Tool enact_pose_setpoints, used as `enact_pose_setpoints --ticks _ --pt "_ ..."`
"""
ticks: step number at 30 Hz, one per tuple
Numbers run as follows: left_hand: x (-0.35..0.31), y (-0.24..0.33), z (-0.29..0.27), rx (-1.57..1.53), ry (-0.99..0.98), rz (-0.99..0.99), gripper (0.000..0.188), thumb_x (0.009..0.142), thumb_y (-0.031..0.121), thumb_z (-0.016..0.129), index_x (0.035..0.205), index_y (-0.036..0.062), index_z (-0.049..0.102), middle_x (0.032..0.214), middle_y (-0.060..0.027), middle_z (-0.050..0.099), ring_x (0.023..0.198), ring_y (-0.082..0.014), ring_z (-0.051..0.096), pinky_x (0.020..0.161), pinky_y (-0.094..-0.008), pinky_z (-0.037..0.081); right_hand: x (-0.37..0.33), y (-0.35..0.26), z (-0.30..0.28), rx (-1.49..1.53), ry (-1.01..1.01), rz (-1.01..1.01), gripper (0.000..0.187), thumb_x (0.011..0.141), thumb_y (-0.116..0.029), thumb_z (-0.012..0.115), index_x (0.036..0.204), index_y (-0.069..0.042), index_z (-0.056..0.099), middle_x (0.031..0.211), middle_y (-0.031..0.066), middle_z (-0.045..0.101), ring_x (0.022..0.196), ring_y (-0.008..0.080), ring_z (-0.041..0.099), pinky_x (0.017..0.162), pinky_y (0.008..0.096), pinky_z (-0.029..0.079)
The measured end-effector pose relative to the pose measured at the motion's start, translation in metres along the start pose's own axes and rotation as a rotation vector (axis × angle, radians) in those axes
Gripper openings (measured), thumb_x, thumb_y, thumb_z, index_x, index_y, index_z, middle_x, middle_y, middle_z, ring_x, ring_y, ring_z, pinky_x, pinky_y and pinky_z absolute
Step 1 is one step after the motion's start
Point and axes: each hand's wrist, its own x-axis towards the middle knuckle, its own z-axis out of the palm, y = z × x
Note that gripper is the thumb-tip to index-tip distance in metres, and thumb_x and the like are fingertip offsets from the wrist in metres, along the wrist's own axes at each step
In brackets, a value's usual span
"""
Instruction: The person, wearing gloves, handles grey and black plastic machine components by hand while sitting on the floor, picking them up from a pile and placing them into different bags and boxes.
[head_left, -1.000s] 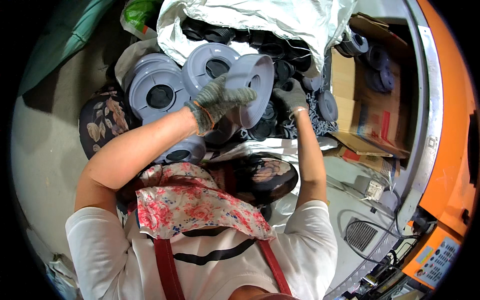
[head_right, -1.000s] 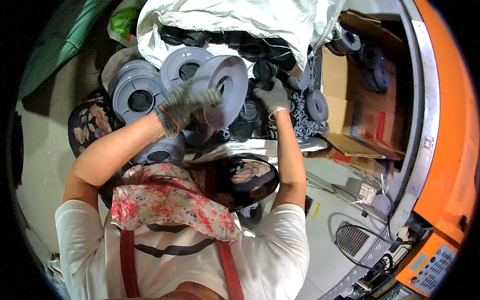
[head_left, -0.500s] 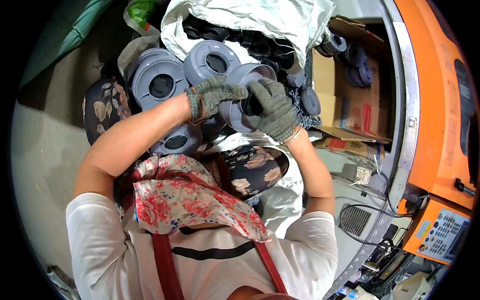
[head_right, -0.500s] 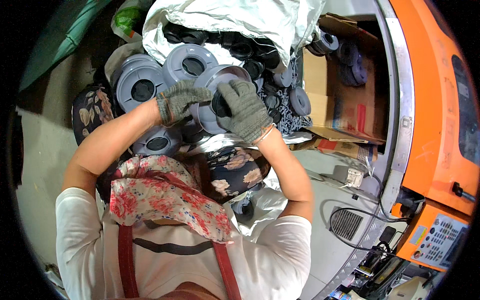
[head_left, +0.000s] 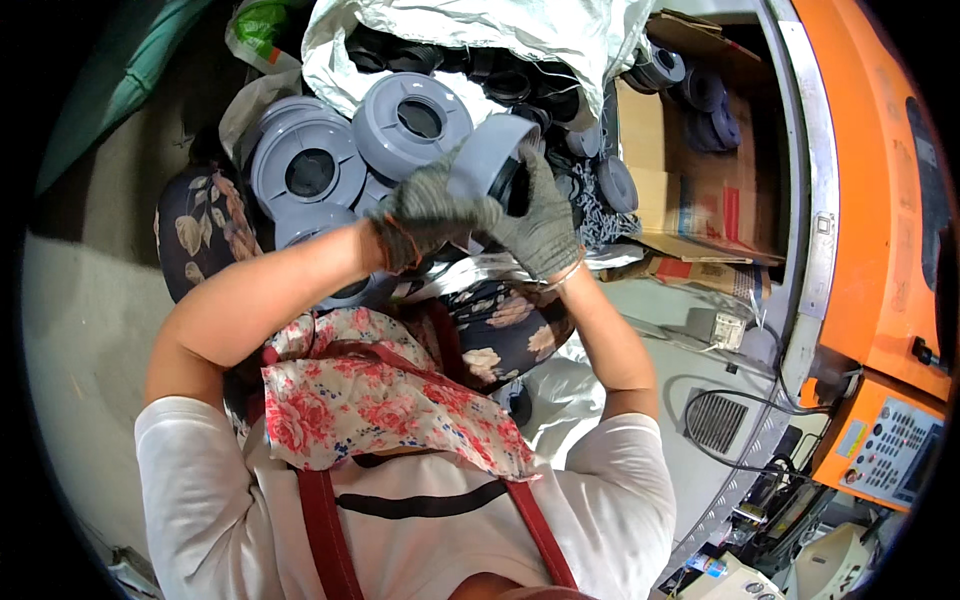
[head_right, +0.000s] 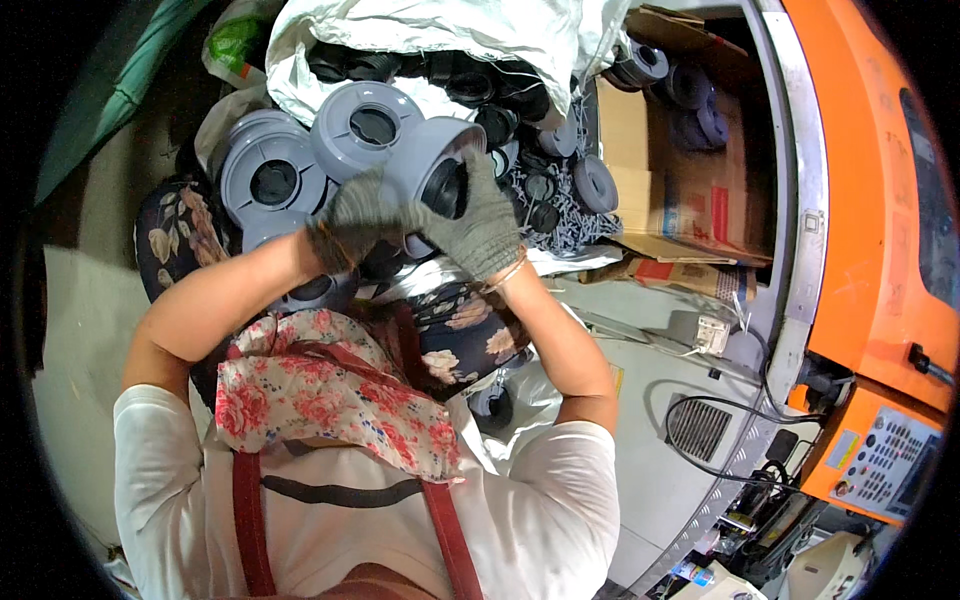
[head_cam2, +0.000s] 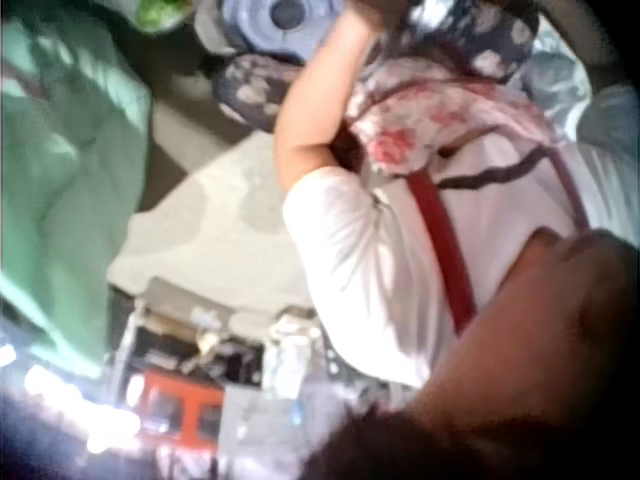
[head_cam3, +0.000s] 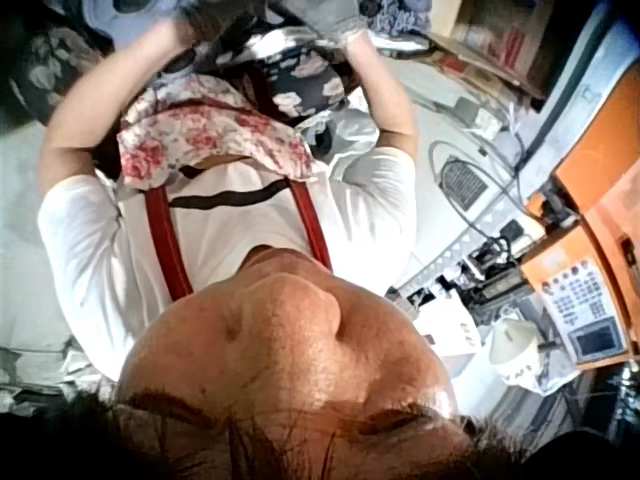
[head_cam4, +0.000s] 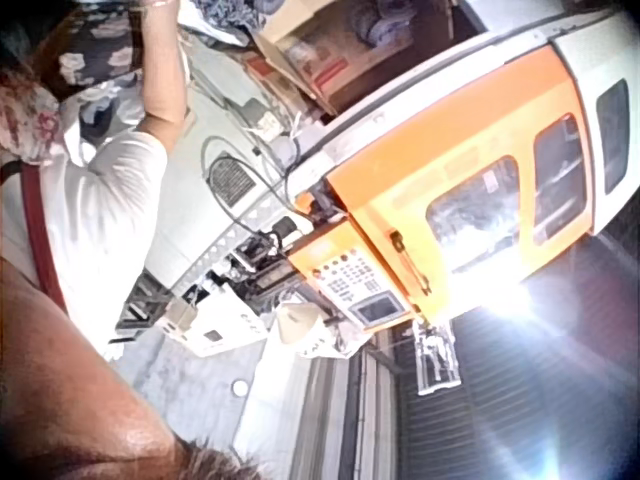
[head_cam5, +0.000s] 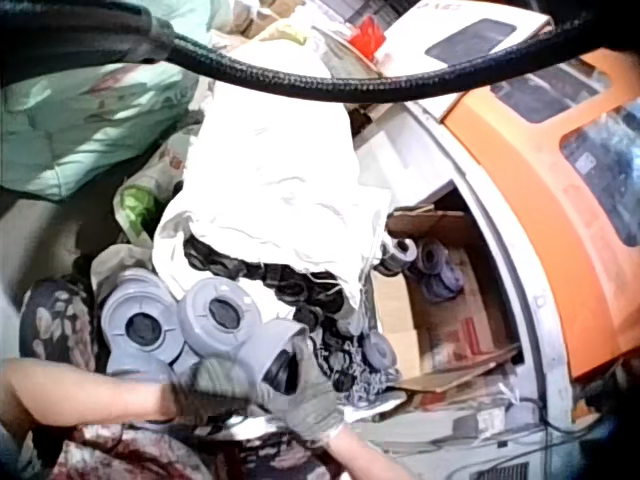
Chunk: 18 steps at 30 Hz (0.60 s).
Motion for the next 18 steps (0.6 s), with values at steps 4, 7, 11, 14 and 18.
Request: enact_pose_setpoints --ticks 4,7,11,14,18 --pt "0.025 0.045 -0.027 -0.348 0.183 -0.247 0.078 0.067 0.02 0.072 0.127 -0.0092 0.032 0.119 -0.0213 0.049 0.107 -0.0334 0.051 0.093 -0.0392 0.041 -0.018 0.054 0.019 0.481 -0.128 0.17 0.04 0.082 -0.025 0.059 0.11 0.003 0.051 0.102 0.0194 0.059 0.093 0.0301 0.059 0.079 0.0348 0.048" --pt "0.042 0.031 -0.043 0.05 0.241 0.047 0.071 0.064 0.014 0.071 0.124 -0.0064 0.038 0.125 -0.022 0.044 0.116 -0.0348 0.044 0.097 -0.042 0.036 -0.008 0.071 0.012 0.376 -0.069 0.336 0.043 0.082 -0.026 0.058 0.114 0.002 0.049 0.104 0.0219 0.058 0.096 0.0325 0.057 0.08 0.0375 0.046" --pt "0.051 0.004 -0.056 0.471 0.073 -0.248 0.077 0.066 0.027 0.068 0.131 0.0039 0.034 0.134 -0.0176 0.036 0.125 -0.0331 0.033 0.106 -0.0435 0.02 -0.016 0.198 0.014 -0.127 0.142 0.685 0.06 0.076 -0.036 0.062 0.119 0.002 0.044 0.112 0.0268 0.052 0.106 0.0369 0.051 0.087 0.0399 0.041" --pt "0.048 0.001 -0.054 0.443 0.145 -0.247 0.074 0.068 0.029 0.066 0.13 0.0033 0.035 0.132 -0.0177 0.038 0.124 -0.0323 0.034 0.105 -0.0437 0.022 -0.032 0.263 0.033 -0.406 0.135 0.849 0.083 0.068 -0.045 0.068 0.127 0.003 0.033 0.122 0.0273 0.045 0.115 0.0354 0.045 0.094 0.0394 0.038" --pt "0.048 0.001 -0.054 0.388 0.146 -0.18 0.067 0.069 0.021 0.067 0.127 0.0032 0.04 0.126 -0.0166 0.044 0.118 -0.0321 0.041 0.103 -0.0422 0.028 -0.024 0.267 0.052 -0.408 -0.106 1.175 0.098 0.065 -0.042 0.071 0.137 -0.004 0.016 0.125 0.0244 0.044 0.118 0.0339 0.043 0.095 0.0399 0.039"
